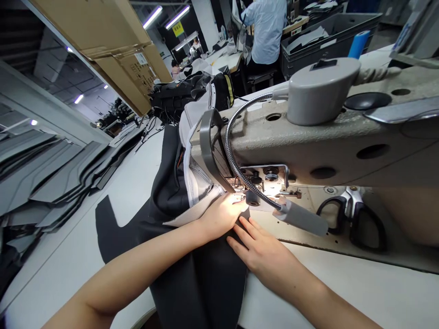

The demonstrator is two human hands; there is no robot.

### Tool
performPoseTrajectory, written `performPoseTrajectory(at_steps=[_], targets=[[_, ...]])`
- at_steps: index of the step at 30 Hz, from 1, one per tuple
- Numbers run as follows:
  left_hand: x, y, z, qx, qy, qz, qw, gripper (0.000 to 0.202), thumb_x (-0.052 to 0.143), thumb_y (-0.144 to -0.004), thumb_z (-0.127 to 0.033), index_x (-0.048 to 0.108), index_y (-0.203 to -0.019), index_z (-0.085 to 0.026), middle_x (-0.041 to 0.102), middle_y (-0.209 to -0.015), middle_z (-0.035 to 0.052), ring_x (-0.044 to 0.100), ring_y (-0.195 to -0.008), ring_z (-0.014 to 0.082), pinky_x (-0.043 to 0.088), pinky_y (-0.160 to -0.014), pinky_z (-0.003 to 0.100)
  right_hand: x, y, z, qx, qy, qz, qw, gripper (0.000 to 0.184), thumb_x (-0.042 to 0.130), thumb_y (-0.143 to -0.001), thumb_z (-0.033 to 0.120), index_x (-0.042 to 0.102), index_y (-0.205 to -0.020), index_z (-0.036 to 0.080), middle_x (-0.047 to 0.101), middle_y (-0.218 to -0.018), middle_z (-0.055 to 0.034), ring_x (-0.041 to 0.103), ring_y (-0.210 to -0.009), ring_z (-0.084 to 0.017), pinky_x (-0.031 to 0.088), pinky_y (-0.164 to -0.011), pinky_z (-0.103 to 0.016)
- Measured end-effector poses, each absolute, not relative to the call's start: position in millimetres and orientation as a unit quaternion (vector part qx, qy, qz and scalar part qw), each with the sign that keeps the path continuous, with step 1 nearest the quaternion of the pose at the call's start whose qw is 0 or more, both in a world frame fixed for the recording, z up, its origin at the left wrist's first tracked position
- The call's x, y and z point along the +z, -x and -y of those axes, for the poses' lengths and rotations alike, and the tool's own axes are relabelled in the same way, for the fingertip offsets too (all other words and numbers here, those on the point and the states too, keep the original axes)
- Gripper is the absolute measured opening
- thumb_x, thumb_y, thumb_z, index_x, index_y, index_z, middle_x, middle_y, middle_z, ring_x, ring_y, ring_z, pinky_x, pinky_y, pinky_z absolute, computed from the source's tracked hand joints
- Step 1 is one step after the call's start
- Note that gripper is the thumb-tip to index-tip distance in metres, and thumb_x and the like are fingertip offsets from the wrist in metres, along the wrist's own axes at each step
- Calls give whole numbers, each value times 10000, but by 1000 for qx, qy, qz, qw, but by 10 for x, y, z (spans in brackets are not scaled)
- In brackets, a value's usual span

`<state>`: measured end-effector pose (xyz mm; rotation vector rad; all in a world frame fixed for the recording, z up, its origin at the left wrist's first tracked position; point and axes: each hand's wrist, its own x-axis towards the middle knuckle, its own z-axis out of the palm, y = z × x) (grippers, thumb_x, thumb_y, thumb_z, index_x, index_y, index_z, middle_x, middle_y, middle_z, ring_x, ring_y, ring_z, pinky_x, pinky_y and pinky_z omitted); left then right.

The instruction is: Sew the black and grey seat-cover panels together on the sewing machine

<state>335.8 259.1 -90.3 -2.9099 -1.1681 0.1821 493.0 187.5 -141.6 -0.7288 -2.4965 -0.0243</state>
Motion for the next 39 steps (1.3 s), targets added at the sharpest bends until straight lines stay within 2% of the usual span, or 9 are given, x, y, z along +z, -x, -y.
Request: performPoseTrajectory(at_steps=[7,16,25,33,39], targets=[[-917,-3389,-2579,34,921,388,-26,191,421,-920,-134,595,-992,-102,592,-1007,92,527,-1006,206,440,-911,322,-1423,-4956,-1884,-8,275,927,256,479,551,-726,88,594,-1198,156,576,-1240,-158,474,-1211,-326,462,-959,-462],[-907,-3429,-2569,52,923,382,8,156,440,-915,-140,589,-936,-103,591,-1000,86,523,-999,209,407,-938,322,-1428,-4999,-1884,-18,285,925,249,493,537,-733,72,577,-1219,143,550,-1276,-154,414,-1265,-304,448,-977,-430],[-823,-3417,-2502,94,936,330,78,171,402,-885,-121,568,-845,-116,573,-925,99,534,-934,227,439,-848,355,-1362,-4959,-1852,-29,291,919,266,445,522,-735,68,602,-1169,127,571,-1242,-158,479,-1208,-301,474,-953,-425],[-863,-3495,-2402,118,919,355,123,212,374,-918,-122,577,-859,-122,577,-937,85,544,-918,216,418,-889,366,-1334,-4974,-1843,-26,295,914,276,398,525,-772,88,599,-1158,144,595,-1217,-111,510,-1174,-262,490,-941,-378],[-980,-3542,-2455,108,913,369,139,192,403,-917,-137,591,-911,-100,594,-940,105,557,-929,227,423,-904,384,-1389,-5009,-1888,-44,294,906,303,400,483,-751,37,623,-1117,114,596,-1212,-139,525,-1154,-259,501,-912,-374]])
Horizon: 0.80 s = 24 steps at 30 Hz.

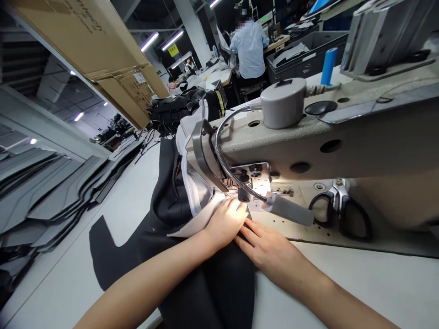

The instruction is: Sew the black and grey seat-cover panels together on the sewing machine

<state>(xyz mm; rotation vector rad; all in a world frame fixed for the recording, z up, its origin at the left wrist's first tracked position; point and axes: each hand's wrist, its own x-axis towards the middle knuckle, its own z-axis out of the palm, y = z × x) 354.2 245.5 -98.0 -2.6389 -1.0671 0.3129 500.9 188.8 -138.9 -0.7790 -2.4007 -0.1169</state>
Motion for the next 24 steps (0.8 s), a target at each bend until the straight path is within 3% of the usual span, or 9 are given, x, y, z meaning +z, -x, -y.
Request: performPoseTrajectory(at_steps=[4,7,10,12,15,17,20,24], targets=[[-913,-3565,-2420,86,909,370,171,210,415,-909,-147,606,-953,-73,600,-921,122,554,-961,242,401,-949,397,-1341,-5098,-1883,-12,283,913,294,455,484,-746,52,599,-1180,129,583,-1238,-124,468,-1213,-279,422,-998,-443],[-761,-3513,-2263,95,897,371,220,284,394,-908,-159,592,-1090,-67,572,-1105,158,487,-1091,283,372,-985,429,-1275,-5118,-1800,84,247,930,258,477,529,-768,154,562,-1242,196,570,-1265,-75,420,-1256,-262,290,-1094,-464],[-601,-3403,-2077,147,887,348,267,399,370,-877,-90,534,-1235,-148,514,-1251,125,440,-1146,276,399,-943,417,-1253,-4962,-1683,152,193,944,223,521,539,-774,197,517,-1292,242,505,-1344,-73,388,-1286,-249,265,-1102,-447],[-522,-3354,-2008,187,880,348,264,465,370,-847,-56,508,-1270,-191,545,-1195,113,481,-1074,265,440,-856,394,-1257,-4777,-1625,156,177,946,222,487,514,-808,210,517,-1295,227,486,-1360,-89,364,-1300,-265,249,-1101,-460],[-451,-3384,-2027,244,864,399,188,478,456,-816,-112,484,-1292,-157,598,-984,137,557,-858,273,466,-665,370,-1244,-4525,-1581,153,197,942,225,410,487,-836,231,571,-1233,167,580,-1234,-119,409,-1254,-277,188,-1115,-474],[-423,-3445,-2089,301,837,443,107,606,559,-763,-173,419,-1351,-147,618,-893,132,579,-734,262,450,-565,333,-1221,-4440,-1550,177,205,937,219,449,556,-779,308,591,-1201,158,619,-1145,-128,446,-1204,-288,177,-1115,-473],[-387,-3515,-2173,363,813,455,11,783,613,-706,-203,303,-1421,-132,654,-823,115,606,-677,258,440,-518,300,-1217,-4397,-1470,205,209,932,214,566,624,-685,416,593,-1189,161,614,-1126,-142,456,-1171,-311,233,-1085,-479],[-363,-3547,-2239,331,821,462,-54,733,518,-758,-200,253,-1434,-101,680,-815,102,625,-640,230,436,-522,274,-1327,-4295,-1413,174,234,935,199,332,611,-707,351,683,-966,155,673,-914,-113,528,-1050,-308,333,-1014,-464]])
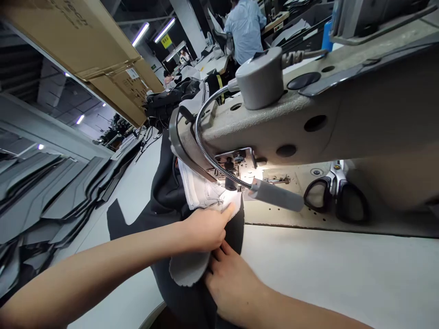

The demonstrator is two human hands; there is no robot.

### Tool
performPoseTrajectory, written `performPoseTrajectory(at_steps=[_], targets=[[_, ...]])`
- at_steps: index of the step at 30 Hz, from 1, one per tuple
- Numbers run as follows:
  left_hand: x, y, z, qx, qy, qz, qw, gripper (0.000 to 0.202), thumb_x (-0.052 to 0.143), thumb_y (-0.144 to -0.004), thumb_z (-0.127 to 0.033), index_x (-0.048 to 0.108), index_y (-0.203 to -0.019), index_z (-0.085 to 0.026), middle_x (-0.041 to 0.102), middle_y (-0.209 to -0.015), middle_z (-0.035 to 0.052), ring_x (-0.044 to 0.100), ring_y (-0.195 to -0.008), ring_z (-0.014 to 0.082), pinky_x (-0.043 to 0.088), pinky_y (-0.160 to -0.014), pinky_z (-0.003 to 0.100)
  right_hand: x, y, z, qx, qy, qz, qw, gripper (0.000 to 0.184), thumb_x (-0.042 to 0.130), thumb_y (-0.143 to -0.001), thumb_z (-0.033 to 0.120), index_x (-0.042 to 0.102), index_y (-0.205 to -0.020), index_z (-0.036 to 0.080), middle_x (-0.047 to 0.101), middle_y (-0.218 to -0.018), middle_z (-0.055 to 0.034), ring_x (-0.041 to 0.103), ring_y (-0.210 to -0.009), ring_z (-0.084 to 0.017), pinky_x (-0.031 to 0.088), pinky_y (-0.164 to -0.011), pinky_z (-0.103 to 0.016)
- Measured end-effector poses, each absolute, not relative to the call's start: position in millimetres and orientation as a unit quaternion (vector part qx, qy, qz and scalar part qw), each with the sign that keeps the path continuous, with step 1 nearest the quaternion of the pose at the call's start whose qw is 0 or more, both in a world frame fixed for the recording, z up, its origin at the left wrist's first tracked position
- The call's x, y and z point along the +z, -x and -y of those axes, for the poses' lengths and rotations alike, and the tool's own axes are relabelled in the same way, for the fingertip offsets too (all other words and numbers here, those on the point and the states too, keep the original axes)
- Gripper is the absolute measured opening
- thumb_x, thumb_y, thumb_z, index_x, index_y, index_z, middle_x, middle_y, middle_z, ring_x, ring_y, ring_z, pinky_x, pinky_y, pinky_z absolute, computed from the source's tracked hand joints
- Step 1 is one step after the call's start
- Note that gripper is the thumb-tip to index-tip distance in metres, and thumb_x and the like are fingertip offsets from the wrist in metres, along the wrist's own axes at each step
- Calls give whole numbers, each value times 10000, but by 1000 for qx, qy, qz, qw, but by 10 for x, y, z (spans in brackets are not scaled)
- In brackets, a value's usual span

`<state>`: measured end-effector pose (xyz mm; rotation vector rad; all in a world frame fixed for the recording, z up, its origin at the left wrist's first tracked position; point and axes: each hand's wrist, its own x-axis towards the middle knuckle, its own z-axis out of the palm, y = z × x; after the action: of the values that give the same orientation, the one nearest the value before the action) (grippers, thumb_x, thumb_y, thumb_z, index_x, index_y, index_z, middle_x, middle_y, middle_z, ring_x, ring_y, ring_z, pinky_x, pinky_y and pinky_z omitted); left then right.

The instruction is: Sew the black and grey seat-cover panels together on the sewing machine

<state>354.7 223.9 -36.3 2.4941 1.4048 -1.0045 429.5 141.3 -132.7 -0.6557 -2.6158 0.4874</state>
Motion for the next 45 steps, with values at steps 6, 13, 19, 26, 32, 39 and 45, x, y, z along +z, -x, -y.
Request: performPoseTrajectory(at_steps=[6,13,19,26,32,39,45], targets=[[-402,-3598,-2290,-323,-809,-483,93,792,460,-778,-244,106,-1461,-59,671,-992,167,649,-811,249,428,-550,258,-1439,-4152,-1492,146,323,911,210,260,514,-779,188,672,-981,232,689,-895,-60,577,-969,-275,395,-961,-465],[-391,-3558,-2287,-355,-813,-451,101,780,431,-779,-238,104,-1467,-74,694,-904,137,659,-762,258,403,-515,262,-1339,-4237,-1347,191,295,898,264,736,481,-775,703,582,-1192,104,641,-1116,-151,515,-1115,-328,254,-1066,-492],[-469,-3574,-2321,-295,-845,-443,59,785,448,-744,-228,161,-1445,-25,697,-811,120,654,-723,254,417,-543,267,-1412,-4149,-1313,64,370,887,268,501,498,-854,473,612,-1160,94,635,-1116,-167,526,-1079,-357,230,-1056,-555],[-401,-3492,-2155,-327,-822,-449,128,762,418,-786,-221,105,-1471,-103,700,-863,102,662,-729,257,450,-574,285,-1522,-4140,-1273,-7,364,892,268,421,516,-707,195,645,-1078,44,653,-1025,-183,537,-1042,-353,313,-1024,-541],[-422,-3556,-2334,-293,-822,-471,131,756,407,-787,-211,102,-1474,-135,695,-907,113,663,-809,282,490,-661,333,-1583,-4247,-1355,-57,376,873,305,498,453,-652,139,604,-1110,15,631,-1074,-186,553,-1033,-324,427,-963,-474],[-577,-3572,-2374,-213,-855,-469,63,608,400,-813,-165,301,-1401,-51,684,-873,125,659,-802,276,519,-683,357,-1578,-4427,-1557,-111,375,877,279,479,422,-645,101,613,-1072,-1,640,-1050,-196,571,-1021,-324,441,-970,-461],[-671,-3592,-2485,-169,-874,-454,27,385,371,-856,-119,511,-1212,-81,646,-1024,121,625,-915,258,517,-783,371,-1560,-4435,-1723,-63,379,873,301,469,438,-692,56,574,-1136,-8,612,-1117,-210,529,-1106,-320,395,-1010,-468]])
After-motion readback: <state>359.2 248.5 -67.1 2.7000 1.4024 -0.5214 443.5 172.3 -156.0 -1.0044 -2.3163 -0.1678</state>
